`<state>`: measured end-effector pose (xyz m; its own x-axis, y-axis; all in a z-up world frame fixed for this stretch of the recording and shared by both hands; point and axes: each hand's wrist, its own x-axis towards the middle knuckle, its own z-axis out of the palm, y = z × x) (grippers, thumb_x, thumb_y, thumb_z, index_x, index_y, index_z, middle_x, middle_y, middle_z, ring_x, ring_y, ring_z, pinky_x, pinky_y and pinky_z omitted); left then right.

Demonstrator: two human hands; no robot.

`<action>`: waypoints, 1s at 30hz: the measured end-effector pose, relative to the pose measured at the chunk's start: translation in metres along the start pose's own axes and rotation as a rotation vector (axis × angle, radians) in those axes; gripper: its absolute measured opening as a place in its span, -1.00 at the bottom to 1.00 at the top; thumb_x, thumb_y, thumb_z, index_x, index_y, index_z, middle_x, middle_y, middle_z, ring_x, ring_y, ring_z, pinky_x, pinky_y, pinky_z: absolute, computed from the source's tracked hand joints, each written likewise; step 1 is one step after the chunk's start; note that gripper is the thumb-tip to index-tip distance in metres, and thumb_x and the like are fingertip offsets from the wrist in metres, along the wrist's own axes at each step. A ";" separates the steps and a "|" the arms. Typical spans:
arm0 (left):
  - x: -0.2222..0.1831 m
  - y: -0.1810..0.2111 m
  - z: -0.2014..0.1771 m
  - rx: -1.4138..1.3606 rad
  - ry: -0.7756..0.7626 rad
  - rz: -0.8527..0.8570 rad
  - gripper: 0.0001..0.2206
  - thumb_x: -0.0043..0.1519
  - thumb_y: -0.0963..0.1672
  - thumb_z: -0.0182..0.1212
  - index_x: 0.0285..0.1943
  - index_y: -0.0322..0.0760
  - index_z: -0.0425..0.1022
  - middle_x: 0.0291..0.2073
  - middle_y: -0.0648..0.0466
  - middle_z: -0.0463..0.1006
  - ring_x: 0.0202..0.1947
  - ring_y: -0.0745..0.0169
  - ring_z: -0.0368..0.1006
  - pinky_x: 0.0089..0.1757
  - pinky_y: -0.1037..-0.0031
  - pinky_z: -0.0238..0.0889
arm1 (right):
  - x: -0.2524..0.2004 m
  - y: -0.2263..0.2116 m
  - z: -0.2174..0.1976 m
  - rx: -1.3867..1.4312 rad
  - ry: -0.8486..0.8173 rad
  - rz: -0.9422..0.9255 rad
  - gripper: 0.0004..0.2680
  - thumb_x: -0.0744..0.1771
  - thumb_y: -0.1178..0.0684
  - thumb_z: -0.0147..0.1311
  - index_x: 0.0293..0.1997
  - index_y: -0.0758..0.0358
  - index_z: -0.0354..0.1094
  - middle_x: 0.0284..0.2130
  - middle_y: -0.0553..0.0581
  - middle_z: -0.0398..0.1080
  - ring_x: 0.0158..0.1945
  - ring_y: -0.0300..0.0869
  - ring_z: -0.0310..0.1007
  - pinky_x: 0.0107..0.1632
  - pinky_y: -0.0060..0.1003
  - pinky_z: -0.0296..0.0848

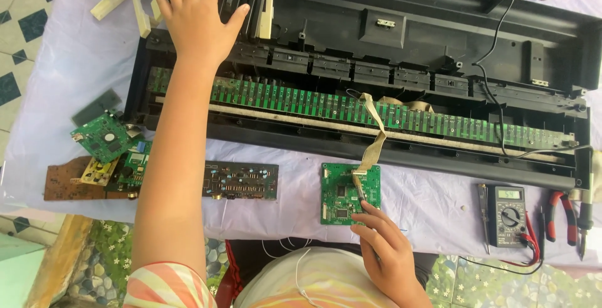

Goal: A person is cleaning a circuit board from a disassembled electronic keyboard using a small brush.

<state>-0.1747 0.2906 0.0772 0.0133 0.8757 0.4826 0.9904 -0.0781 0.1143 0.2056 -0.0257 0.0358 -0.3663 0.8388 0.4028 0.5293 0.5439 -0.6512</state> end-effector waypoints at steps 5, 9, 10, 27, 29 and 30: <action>-0.046 0.050 -0.053 -0.114 0.077 0.103 -0.51 0.47 0.02 0.35 0.47 -0.25 0.35 0.44 -0.19 0.12 0.43 -0.42 -0.20 0.26 -0.45 -0.27 | 0.008 -0.001 -0.010 0.022 0.021 0.030 -0.86 0.38 0.31 -0.08 -0.02 0.30 0.35 0.02 0.30 0.45 0.26 0.23 0.45 0.24 0.02 0.52; -0.129 0.099 -0.062 -0.271 0.011 0.381 -0.42 0.40 0.04 0.32 0.50 -0.14 0.16 0.48 -0.10 0.05 0.50 -0.30 0.00 0.36 -0.25 0.07 | 0.008 0.005 -0.023 0.151 0.084 0.207 -0.91 0.39 0.28 -0.08 -0.13 0.34 0.37 -0.02 0.32 0.51 0.20 0.15 0.53 0.22 -0.08 0.55; -0.154 0.112 -0.062 -0.277 0.003 0.383 -0.42 0.40 0.04 0.32 0.50 -0.14 0.16 0.48 -0.10 0.05 0.50 -0.30 0.00 0.36 -0.25 0.07 | 0.006 0.008 -0.026 0.149 0.083 0.216 -0.91 0.39 0.28 -0.08 -0.13 0.34 0.37 -0.02 0.32 0.51 0.20 0.15 0.53 0.22 -0.08 0.55; -0.280 0.178 -0.030 -0.357 -0.440 0.351 -0.03 0.11 0.32 0.20 0.43 -0.49 0.22 0.43 -0.10 0.23 0.48 -0.18 0.04 0.37 -0.04 -0.09 | -0.002 0.026 -0.036 -0.227 0.469 0.231 -0.90 0.45 0.32 -0.07 -0.04 0.47 0.41 -0.17 0.25 0.56 -0.10 -0.07 0.62 -0.02 -0.31 0.58; -0.283 0.178 -0.030 -0.359 -0.442 0.343 -0.04 0.12 0.33 0.14 0.43 -0.48 0.22 0.43 -0.08 0.23 0.48 -0.18 0.03 0.37 -0.04 -0.10 | -0.007 0.023 -0.044 -0.068 0.190 0.178 -0.87 0.41 0.28 -0.08 -0.04 0.41 0.43 -0.08 0.27 0.55 0.02 0.00 0.60 0.10 -0.20 0.55; -0.281 0.178 -0.028 -0.360 -0.430 0.340 -0.04 0.14 0.35 0.07 0.44 -0.47 0.22 0.44 -0.07 0.23 0.49 -0.18 0.03 0.37 -0.04 -0.10 | -0.007 0.023 -0.049 0.086 -0.081 0.114 -0.85 0.38 0.23 -0.09 -0.05 0.35 0.44 0.00 0.30 0.54 0.13 0.07 0.58 0.22 -0.08 0.53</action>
<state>-0.0060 0.0173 -0.0142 0.4453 0.8807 0.1615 0.8143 -0.4733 0.3358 0.2580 -0.0179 0.0489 -0.3701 0.8881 0.2727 0.5043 0.4386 -0.7439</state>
